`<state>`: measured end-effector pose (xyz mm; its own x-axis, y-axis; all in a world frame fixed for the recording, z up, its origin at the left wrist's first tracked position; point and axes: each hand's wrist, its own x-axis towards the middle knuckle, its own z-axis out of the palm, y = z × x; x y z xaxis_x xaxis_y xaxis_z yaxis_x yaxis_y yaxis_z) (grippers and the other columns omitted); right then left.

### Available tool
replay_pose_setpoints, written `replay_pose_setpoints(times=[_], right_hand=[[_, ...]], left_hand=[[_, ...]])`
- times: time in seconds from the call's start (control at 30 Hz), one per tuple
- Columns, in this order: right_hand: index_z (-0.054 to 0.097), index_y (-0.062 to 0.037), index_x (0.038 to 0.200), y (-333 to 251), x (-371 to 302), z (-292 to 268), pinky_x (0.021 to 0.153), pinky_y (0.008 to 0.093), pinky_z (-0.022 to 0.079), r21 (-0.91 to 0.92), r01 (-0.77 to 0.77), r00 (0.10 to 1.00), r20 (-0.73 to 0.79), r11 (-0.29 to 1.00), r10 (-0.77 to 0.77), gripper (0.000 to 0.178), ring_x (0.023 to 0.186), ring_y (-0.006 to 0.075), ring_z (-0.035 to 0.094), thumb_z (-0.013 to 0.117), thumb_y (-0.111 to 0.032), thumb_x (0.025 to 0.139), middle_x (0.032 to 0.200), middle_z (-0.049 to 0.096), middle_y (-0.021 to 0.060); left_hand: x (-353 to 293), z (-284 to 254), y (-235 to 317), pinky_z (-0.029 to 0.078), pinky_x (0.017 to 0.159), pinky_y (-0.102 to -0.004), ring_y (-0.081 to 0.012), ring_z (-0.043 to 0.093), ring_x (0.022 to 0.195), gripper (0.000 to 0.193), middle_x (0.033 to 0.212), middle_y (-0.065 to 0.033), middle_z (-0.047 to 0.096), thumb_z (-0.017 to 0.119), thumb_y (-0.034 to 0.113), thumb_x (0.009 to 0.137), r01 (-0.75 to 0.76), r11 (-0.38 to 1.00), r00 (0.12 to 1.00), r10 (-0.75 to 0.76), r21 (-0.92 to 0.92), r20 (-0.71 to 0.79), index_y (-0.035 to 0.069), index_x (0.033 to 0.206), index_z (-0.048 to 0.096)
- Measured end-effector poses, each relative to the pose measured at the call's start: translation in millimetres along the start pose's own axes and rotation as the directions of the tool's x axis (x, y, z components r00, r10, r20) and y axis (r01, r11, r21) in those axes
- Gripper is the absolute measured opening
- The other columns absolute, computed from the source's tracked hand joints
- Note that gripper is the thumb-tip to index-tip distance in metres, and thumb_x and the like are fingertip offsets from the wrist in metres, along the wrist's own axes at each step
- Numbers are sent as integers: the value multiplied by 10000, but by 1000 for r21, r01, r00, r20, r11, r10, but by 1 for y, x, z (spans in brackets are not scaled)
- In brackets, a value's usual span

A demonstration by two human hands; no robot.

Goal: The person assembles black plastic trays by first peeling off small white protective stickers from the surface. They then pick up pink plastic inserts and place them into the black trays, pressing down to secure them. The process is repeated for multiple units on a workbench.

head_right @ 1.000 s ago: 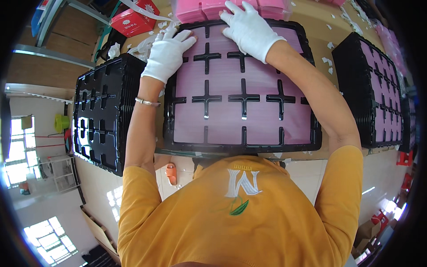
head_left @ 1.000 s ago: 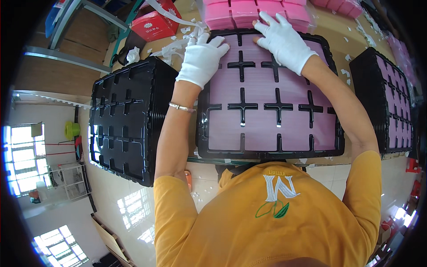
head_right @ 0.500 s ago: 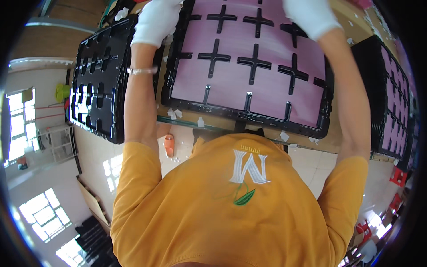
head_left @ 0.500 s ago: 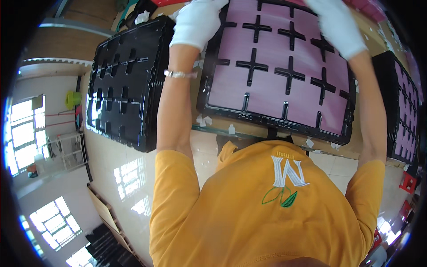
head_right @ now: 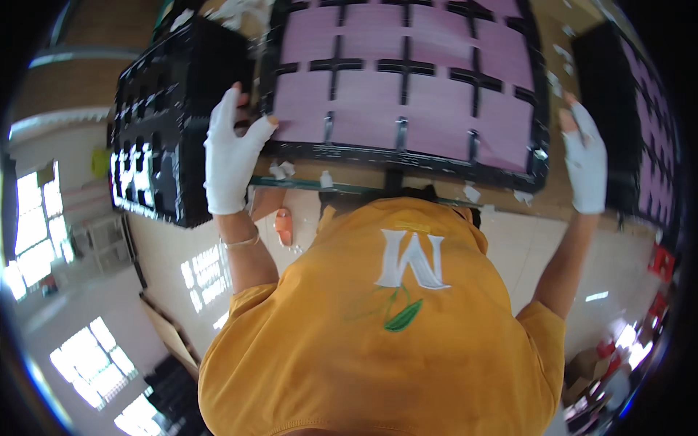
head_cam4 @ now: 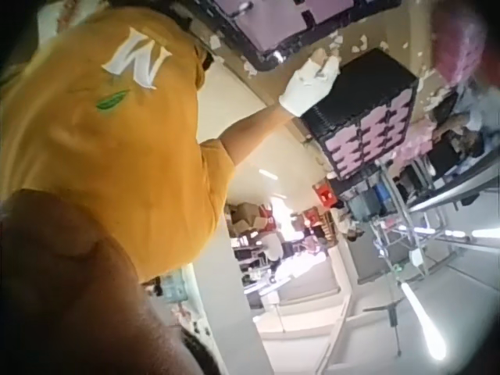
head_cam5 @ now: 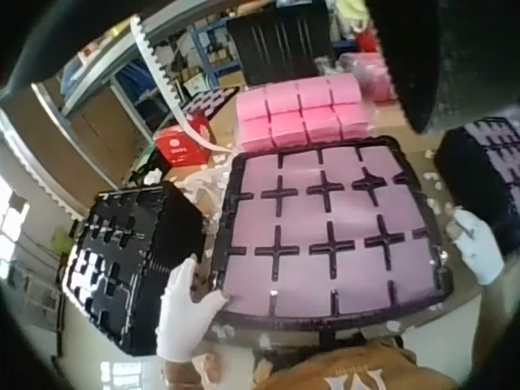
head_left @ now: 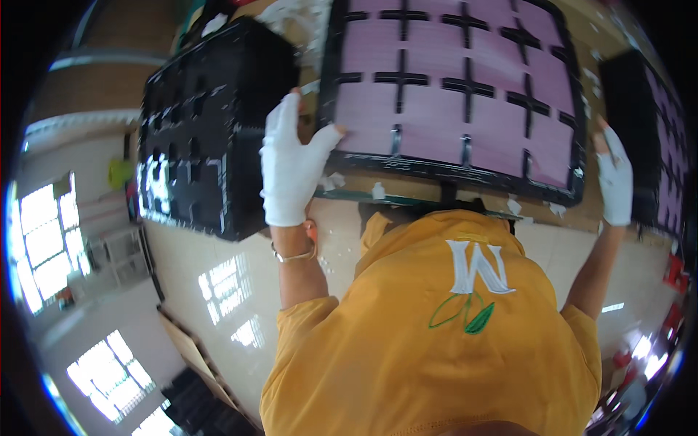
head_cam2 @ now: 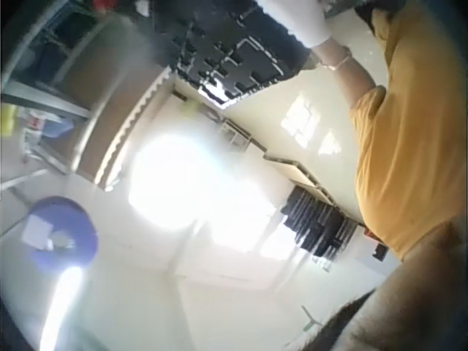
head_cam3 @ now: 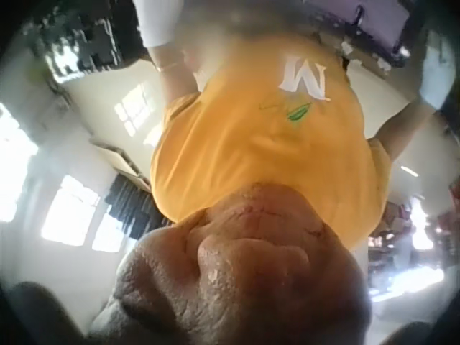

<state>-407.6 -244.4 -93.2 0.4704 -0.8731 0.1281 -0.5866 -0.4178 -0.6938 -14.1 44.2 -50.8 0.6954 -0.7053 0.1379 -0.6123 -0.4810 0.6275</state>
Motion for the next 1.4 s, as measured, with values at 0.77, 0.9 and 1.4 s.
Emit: replay_pose_setpoints(times=[0.77,0.9,1.4], right_hand=[[728,-122,950,-130,-24,-4,785,379,488,-523,677,698,237,517,-675,223,895,298,617,652,-40,758,958,656,103],[725,-137,829,-126,-38,26,849,390,497,-459,682,716,262,570,-647,136,961,270,609,700,-145,696,969,655,89],[727,-131,929,-125,0,36,1030,473,431,-565,656,709,233,502,-665,127,1176,311,564,653,-156,828,1153,649,95]], left_hand=[[31,20,-14,437,954,-267,-173,590,1070,432,1225,-136,639,603,171,957,155,914,988,-142,-375,62,-78,1308,561],[32,25,-21,439,952,-266,-158,589,1061,423,1206,-128,643,611,143,951,220,873,975,-196,-435,101,-83,1306,562],[36,15,-31,398,738,-236,-86,502,823,341,994,-25,639,608,210,972,187,930,982,-181,-315,49,-30,1209,656]])
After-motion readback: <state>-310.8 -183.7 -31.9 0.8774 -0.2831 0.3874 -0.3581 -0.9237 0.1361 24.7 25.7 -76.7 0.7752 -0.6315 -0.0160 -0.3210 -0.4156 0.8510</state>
